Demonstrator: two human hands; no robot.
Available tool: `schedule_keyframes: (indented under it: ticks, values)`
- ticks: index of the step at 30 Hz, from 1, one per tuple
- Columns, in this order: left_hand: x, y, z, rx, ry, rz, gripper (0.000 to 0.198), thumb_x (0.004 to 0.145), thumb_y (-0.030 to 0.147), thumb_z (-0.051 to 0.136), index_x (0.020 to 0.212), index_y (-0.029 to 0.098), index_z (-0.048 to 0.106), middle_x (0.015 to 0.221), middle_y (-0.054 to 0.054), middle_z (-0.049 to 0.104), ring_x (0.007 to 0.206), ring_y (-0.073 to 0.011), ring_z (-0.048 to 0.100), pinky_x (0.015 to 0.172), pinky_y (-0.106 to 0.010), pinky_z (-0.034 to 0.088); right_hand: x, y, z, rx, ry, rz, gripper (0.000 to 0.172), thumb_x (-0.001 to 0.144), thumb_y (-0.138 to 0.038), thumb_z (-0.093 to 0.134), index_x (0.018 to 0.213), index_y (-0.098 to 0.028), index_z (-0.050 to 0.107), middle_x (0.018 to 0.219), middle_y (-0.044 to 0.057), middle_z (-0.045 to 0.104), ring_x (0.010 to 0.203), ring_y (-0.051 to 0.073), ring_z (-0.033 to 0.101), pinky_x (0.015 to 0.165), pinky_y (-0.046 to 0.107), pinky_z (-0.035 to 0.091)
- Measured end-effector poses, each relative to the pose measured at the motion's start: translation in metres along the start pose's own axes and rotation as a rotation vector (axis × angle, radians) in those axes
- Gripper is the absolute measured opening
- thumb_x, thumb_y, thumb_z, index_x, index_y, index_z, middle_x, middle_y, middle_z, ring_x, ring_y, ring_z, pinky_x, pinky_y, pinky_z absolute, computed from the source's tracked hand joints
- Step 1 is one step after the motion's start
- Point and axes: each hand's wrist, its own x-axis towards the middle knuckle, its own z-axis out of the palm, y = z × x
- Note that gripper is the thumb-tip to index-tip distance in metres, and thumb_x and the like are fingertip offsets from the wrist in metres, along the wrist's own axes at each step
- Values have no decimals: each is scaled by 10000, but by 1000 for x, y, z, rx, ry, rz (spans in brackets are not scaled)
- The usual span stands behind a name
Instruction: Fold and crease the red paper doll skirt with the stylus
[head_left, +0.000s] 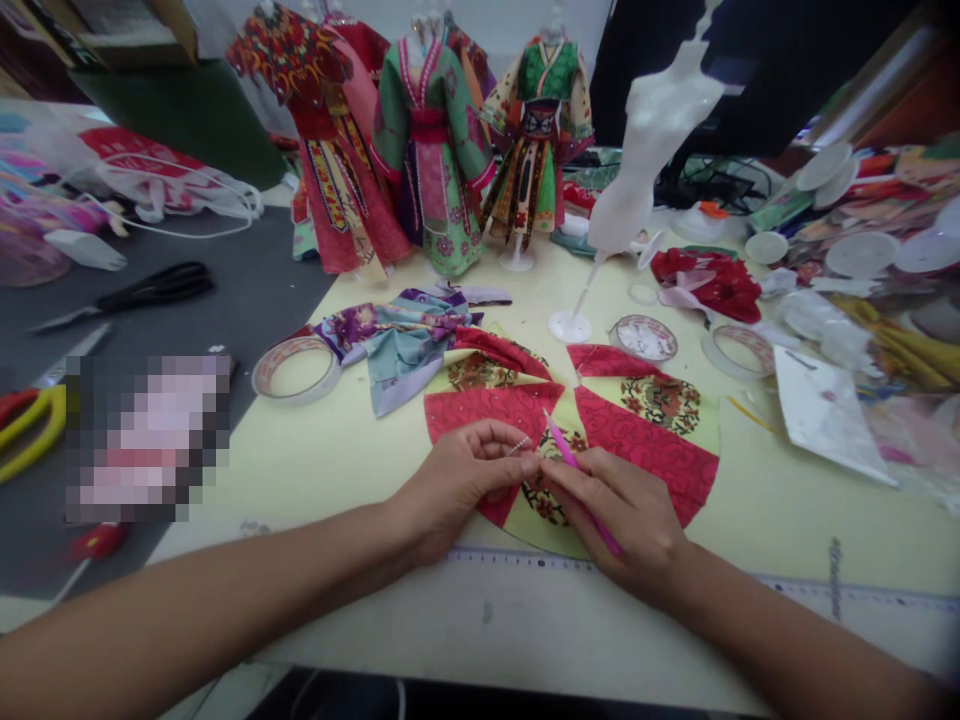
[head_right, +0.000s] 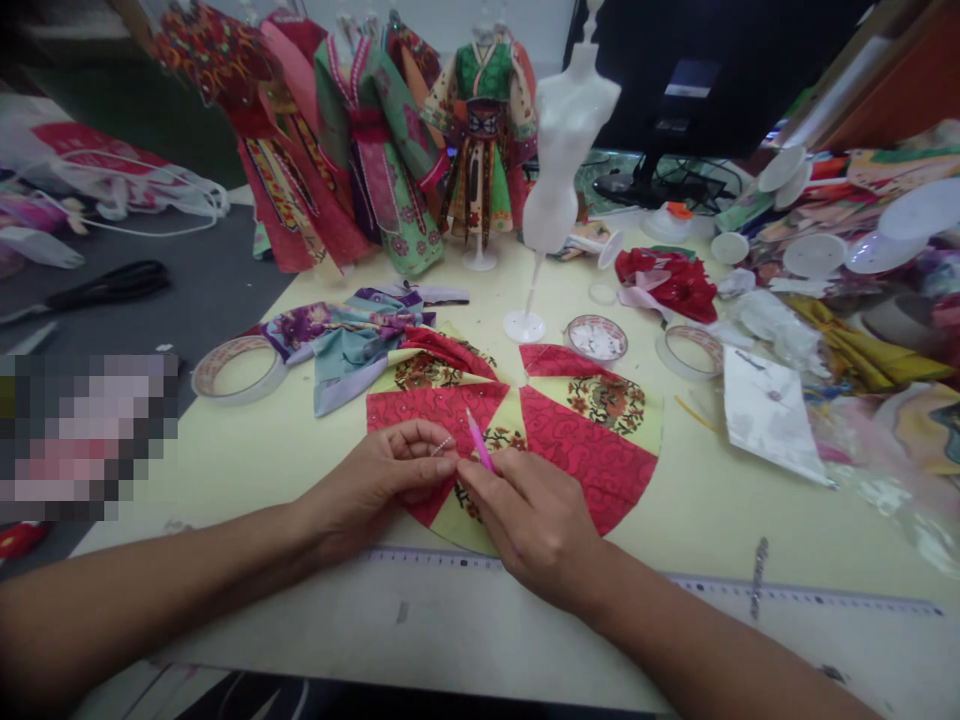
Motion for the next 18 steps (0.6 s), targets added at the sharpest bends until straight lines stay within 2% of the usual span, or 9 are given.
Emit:
schedule_keyframes:
  ticks: [7,12,18]
  values:
    - [1,1,0,1,7,1,273,610,157,757,807,144,569,655,40,598,576,-38,530,553,-150,395,-1,-1,-1,-150,-37,-58,434,815,-110,517,1240,-163,449,723,60,562,691,166,536,583,274,458]
    - [1,1,-1,-6,-1,17,280,609,151,753,814,145,563,689,34,600,590,-41,531,553,-151,397,-2,-1,-1,-184,-54,-55,416,820,-126,519,1230,-169,460,710,52,556,685,161,527,590,273,452]
    - [2,0,-1,6,-15,18,281,614,150,746,829,148,565,702,32,599,580,-38,522,545,-146,399,-1,-3,0,-173,-25,-52,352,798,-111,554,1148,-117,520,744,73,570,723,162,545,615,269,469]
